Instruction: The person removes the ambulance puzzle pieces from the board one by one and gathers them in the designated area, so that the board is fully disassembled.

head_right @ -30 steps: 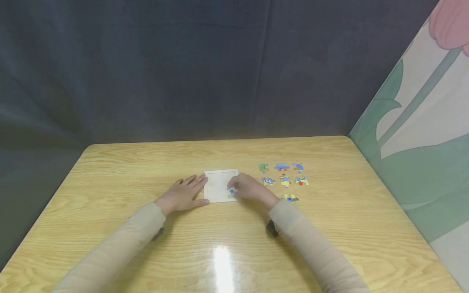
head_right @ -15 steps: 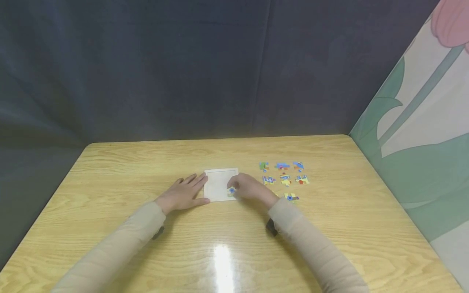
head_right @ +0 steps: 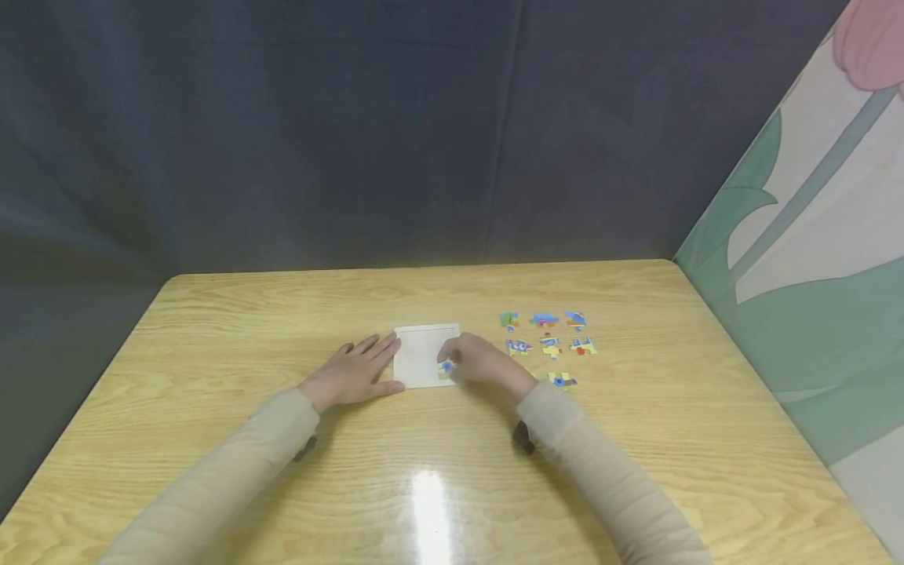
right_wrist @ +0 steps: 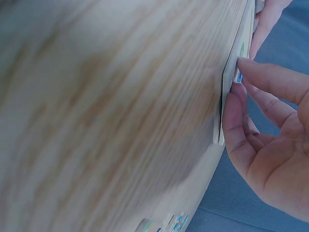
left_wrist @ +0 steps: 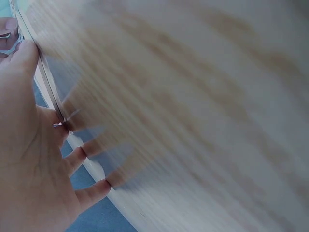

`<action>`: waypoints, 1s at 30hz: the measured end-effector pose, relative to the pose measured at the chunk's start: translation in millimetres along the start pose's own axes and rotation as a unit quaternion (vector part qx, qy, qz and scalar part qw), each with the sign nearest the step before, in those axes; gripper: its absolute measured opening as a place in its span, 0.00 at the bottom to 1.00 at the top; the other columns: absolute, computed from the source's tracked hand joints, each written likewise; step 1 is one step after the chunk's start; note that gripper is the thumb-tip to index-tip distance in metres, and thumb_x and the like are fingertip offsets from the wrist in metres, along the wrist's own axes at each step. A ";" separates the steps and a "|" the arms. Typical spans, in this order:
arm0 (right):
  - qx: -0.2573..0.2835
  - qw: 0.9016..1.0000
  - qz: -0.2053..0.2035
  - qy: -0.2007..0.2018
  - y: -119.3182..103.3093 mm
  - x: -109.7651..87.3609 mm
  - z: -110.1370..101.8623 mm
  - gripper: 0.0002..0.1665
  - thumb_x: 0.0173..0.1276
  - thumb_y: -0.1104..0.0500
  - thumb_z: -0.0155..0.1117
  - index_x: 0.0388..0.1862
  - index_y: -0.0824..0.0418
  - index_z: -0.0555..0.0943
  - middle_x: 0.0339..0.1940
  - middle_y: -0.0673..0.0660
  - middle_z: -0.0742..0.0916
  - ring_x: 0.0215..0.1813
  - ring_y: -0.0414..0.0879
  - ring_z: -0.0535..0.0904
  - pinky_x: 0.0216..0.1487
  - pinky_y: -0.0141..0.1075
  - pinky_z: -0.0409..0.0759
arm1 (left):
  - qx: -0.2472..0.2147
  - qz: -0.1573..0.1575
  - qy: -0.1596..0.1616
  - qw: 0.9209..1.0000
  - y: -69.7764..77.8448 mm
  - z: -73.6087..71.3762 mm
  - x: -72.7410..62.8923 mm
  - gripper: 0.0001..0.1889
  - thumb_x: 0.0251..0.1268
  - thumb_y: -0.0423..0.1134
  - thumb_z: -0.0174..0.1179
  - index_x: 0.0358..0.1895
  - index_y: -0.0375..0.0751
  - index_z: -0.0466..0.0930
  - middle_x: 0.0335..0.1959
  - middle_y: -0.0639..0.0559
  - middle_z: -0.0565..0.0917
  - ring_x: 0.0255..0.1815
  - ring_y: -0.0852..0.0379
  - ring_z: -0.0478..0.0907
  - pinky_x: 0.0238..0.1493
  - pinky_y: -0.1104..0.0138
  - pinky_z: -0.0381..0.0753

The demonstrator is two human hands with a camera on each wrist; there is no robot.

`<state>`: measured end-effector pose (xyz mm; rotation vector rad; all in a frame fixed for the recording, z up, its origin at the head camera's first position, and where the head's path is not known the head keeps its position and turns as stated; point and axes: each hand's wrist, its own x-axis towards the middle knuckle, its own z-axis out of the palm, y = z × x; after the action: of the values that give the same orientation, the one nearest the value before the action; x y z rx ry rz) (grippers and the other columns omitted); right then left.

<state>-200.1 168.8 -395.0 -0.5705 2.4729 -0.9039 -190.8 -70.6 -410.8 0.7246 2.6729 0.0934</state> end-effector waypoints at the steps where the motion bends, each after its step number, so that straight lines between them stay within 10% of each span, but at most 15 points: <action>1: 0.001 1.000 -0.001 0.000 -0.1 -0.1 0.0 0.18 0.54 0.75 0.62 0.46 0.69 0.81 0.28 0.55 0.74 0.33 0.44 0.66 0.34 0.31 0.66 | 0.000 0.000 0.000 1.000 -0.1 0.1 0.1 0.43 0.67 0.69 0.40 0.78 0.52 0.40 0.80 0.58 0.41 0.80 0.48 0.44 0.76 0.44 0.50; 30: 0.033 0.999 0.022 0.037 0.9 -1.2 2.4 0.18 0.55 0.75 0.61 0.47 0.68 0.77 0.31 0.55 0.74 0.33 0.45 0.67 0.31 0.31 0.65 | 0.003 0.007 0.002 1.000 -1.1 0.0 1.8 0.43 0.67 0.69 0.40 0.78 0.51 0.41 0.80 0.57 0.42 0.80 0.47 0.45 0.75 0.44 0.51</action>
<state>-198.1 168.9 -397.0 -0.4673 2.5002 -1.0029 -192.7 -70.7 -411.6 0.7459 2.6739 0.0898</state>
